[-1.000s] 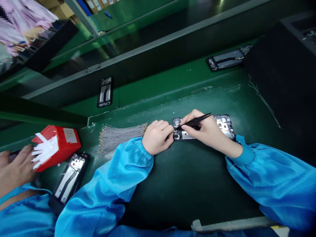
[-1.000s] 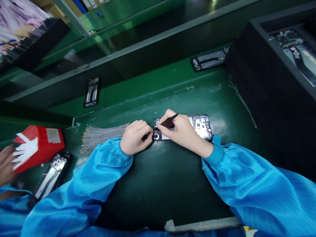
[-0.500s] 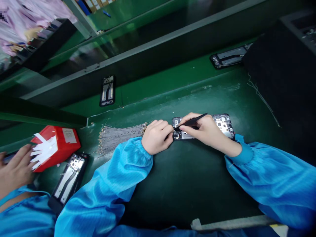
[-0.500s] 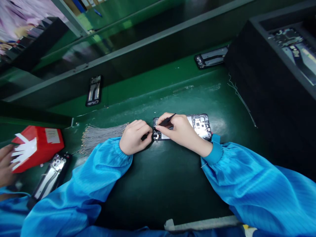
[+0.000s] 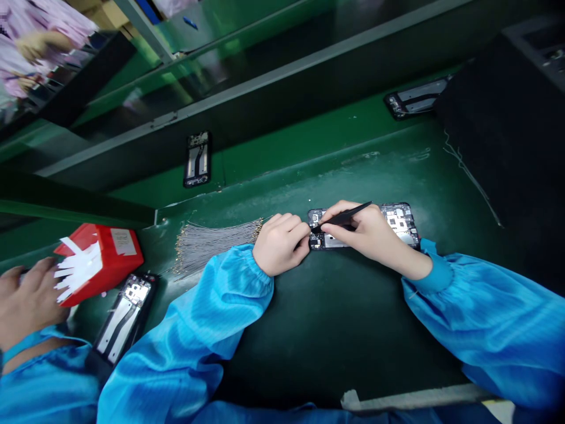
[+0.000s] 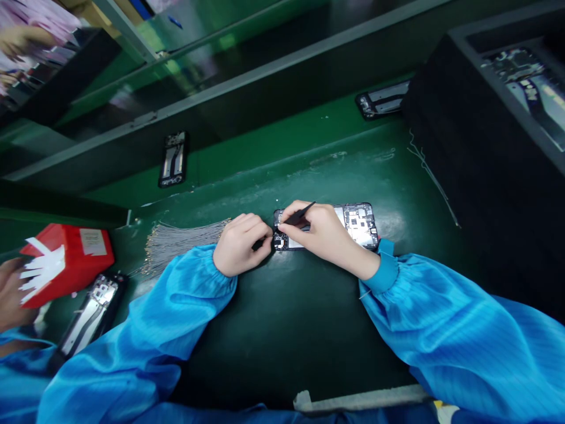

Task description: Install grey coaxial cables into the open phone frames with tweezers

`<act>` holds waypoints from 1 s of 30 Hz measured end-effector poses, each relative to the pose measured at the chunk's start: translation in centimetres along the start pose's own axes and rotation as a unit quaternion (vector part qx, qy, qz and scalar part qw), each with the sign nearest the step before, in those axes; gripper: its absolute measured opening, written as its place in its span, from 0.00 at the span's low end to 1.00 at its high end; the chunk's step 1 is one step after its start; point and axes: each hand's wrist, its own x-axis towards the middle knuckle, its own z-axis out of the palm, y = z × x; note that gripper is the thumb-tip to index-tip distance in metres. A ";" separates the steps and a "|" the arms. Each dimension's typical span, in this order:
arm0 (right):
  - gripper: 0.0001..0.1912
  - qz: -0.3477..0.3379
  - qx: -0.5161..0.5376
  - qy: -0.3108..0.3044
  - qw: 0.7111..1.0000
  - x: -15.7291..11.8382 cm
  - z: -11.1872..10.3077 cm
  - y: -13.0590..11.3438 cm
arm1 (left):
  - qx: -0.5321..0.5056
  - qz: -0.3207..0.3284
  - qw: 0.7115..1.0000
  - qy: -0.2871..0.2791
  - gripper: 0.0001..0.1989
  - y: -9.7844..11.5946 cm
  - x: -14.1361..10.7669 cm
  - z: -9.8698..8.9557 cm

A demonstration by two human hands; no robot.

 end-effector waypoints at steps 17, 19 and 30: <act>0.04 -0.149 -0.094 -0.052 0.983 -0.7 0.5 -0.5 | 0.004 -0.004 1.000 -0.017 0.09 0.2 0.1 -0.1; 0.04 -0.153 -0.107 -0.053 0.981 -0.7 0.8 -0.6 | 0.002 -0.004 1.000 -0.022 0.09 0.2 0.1 -0.2; 0.02 -0.002 -0.264 0.212 0.941 -3.8 -6.0 0.6 | 0.003 0.098 0.984 -0.151 0.10 -1.2 0.1 -2.9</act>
